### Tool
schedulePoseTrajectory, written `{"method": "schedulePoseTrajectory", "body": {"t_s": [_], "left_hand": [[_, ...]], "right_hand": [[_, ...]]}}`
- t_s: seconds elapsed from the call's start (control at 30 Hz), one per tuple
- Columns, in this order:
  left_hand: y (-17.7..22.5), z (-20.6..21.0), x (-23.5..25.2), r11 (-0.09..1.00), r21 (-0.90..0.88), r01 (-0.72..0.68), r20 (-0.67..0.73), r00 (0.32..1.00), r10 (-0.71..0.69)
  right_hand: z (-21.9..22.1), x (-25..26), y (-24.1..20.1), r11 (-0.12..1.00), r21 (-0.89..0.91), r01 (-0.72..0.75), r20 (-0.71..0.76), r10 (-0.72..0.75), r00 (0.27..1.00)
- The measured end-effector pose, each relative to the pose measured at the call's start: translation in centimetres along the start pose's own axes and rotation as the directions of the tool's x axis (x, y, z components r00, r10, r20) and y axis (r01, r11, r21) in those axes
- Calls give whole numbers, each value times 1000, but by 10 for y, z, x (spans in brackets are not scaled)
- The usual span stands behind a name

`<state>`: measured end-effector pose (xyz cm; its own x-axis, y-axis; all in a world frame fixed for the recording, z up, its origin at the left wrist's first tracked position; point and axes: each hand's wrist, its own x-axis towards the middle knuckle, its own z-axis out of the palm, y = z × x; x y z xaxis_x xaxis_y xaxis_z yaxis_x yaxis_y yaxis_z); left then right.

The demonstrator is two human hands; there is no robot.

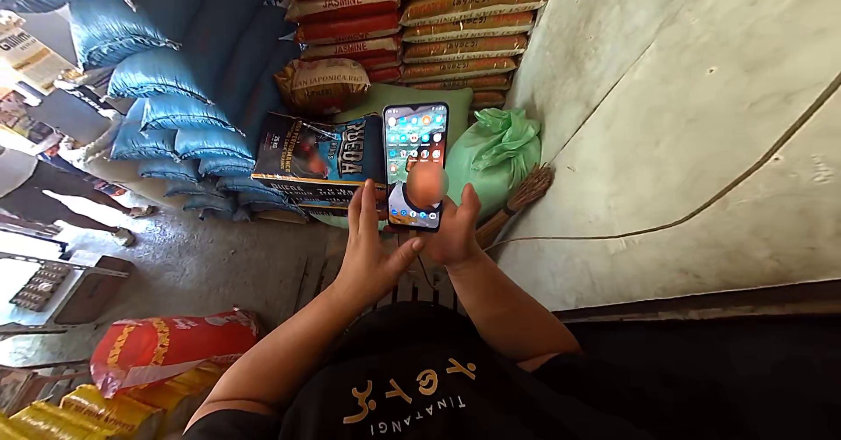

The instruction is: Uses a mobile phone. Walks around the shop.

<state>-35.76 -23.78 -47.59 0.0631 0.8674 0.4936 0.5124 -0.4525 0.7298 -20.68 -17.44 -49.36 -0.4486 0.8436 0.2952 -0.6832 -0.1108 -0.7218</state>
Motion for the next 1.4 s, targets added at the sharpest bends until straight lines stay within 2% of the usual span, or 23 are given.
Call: {"method": "schedulePoseTrajectory", "body": {"t_s": [0.07, 0.1, 0.2, 0.27, 0.4, 0.5, 0.57, 0.63, 0.73, 0.83, 0.93, 1.0, 1.1, 1.17, 1.4], "left_hand": [[7, -1, 13, 966, -166, 200, 115, 976, -182], [8, -1, 19, 955, -189, 230, 143, 968, -205], [14, 6, 42, 957, -191, 217, 172, 968, -185], [19, 9, 57, 960, -193, 203, 187, 968, -167], [25, 22, 88, 956, -273, 107, 226, 973, -44], [37, 35, 118, 922, -387, -3, 263, 958, 114], [53, 47, 150, 867, -490, -88, 285, 924, 255], [78, 59, 190, 829, -519, -207, 272, 880, 390], [132, 77, 266, 823, -402, -402, 207, 835, 509], [205, 94, 344, 815, -207, -542, 136, 809, 572], [280, 109, 407, 793, -104, -600, 102, 787, 609], [318, 117, 436, 775, -100, -624, 82, 771, 631], [357, 129, 466, 746, -100, -659, 56, 744, 665], [375, 136, 478, 700, -82, -709, 46, 699, 714], [414, 143, 492, 386, -131, -913, 48, 383, 922]], "right_hand": [[3, 1, 8, 986, -149, 78, -53, -87, 995], [5, 0, 13, 963, -235, 132, -75, -153, 985], [1, 2, 10, 810, -518, 276, -64, -359, 931], [3, 5, -3, 712, -625, 320, -44, -442, 896], [7, 8, -34, 453, -802, 389, 65, -581, 811], [10, 6, -65, 367, -849, 381, 71, -635, 770], [12, 3, -91, 279, -900, 334, 58, -683, 728], [14, -8, -121, 108, -968, 225, 78, -725, 685], [14, -39, -164, -168, -975, 148, 223, -764, 605], [8, -77, -192, -436, -890, 131, 430, -711, 557], [-7, -111, -211, -627, -778, -35, 522, -676, 520], [-18, -133, -224, -645, -744, -171, 499, -708, 499], [-38, -157, -240, -589, -745, -311, 438, -785, 437], [-49, -170, -244, -553, -745, -374, 416, -823, 388], [-61, -205, -226, -472, -685, -555, 341, -881, 328]]}}
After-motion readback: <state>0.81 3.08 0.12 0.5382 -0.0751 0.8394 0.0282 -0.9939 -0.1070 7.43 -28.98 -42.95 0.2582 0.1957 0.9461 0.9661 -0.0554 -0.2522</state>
